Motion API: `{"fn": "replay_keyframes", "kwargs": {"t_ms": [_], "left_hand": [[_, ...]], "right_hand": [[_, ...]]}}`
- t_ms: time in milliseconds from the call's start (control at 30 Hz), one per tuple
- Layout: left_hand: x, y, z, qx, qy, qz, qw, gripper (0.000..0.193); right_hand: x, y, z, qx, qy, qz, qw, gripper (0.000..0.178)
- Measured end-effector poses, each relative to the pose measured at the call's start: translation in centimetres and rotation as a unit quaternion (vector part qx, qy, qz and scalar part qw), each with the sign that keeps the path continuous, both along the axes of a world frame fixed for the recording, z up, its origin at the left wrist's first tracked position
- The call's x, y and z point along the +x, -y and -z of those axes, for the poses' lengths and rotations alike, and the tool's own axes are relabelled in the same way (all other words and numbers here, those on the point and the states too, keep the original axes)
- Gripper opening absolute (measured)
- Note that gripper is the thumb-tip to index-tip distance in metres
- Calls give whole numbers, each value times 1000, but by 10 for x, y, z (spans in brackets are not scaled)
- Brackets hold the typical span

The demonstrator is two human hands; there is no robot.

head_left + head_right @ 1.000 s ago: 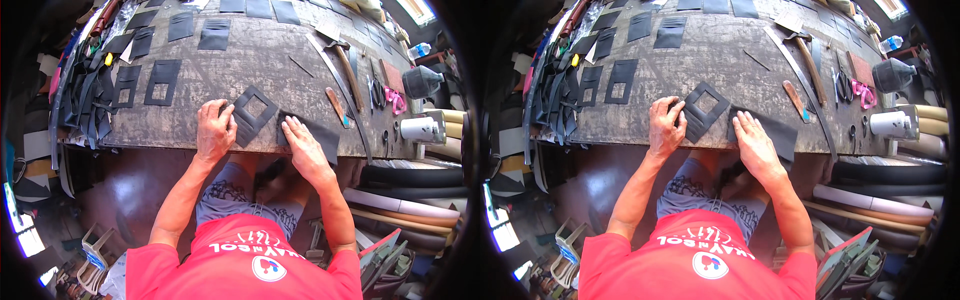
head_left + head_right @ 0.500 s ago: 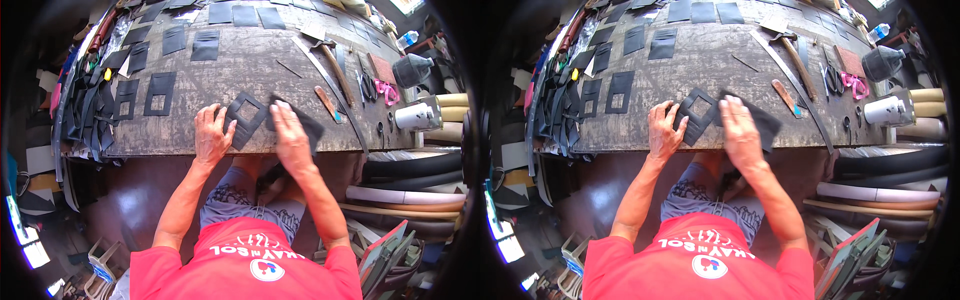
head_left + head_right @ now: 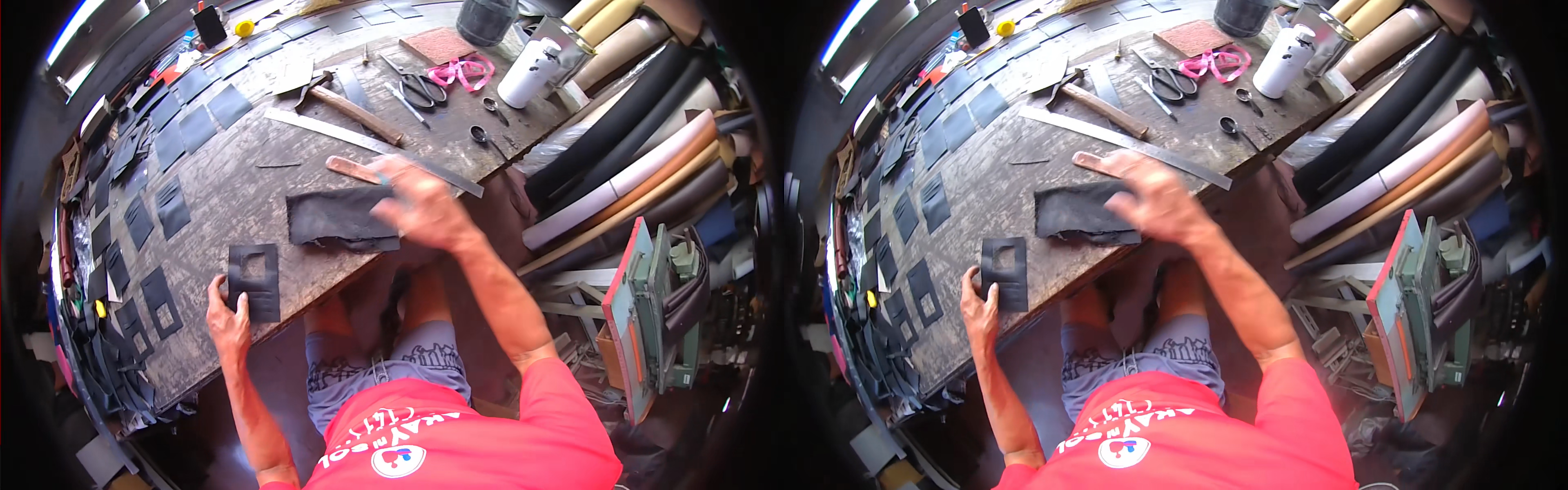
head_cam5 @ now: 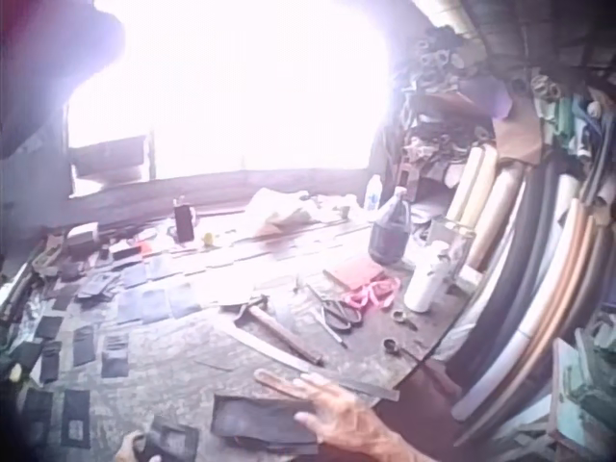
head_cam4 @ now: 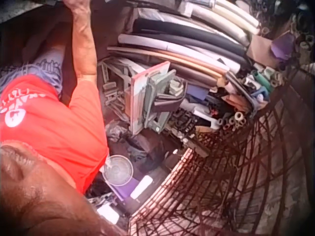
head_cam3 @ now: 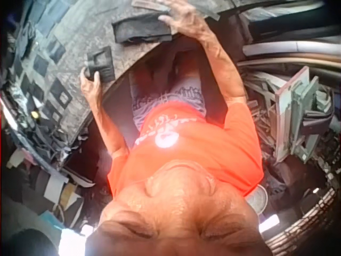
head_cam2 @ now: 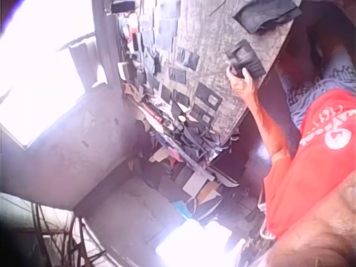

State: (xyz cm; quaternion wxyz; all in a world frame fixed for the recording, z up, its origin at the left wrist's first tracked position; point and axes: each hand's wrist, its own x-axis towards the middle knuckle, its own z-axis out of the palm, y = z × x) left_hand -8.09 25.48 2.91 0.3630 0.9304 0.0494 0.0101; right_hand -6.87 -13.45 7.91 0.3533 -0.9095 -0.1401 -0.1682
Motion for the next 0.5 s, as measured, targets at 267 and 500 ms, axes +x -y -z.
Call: {"fn": "replay_keyframes", "kwargs": {"t_ms": [267,500], "left_hand": [[-12,-2,31,-466,-34,-68,882,29],[-2,30,19,-616,-4,-194,764,20]], "right_hand": [[4,214,61,-114,15,302,946,25],[25,235,78,-82,-52,305,948,24]]}}
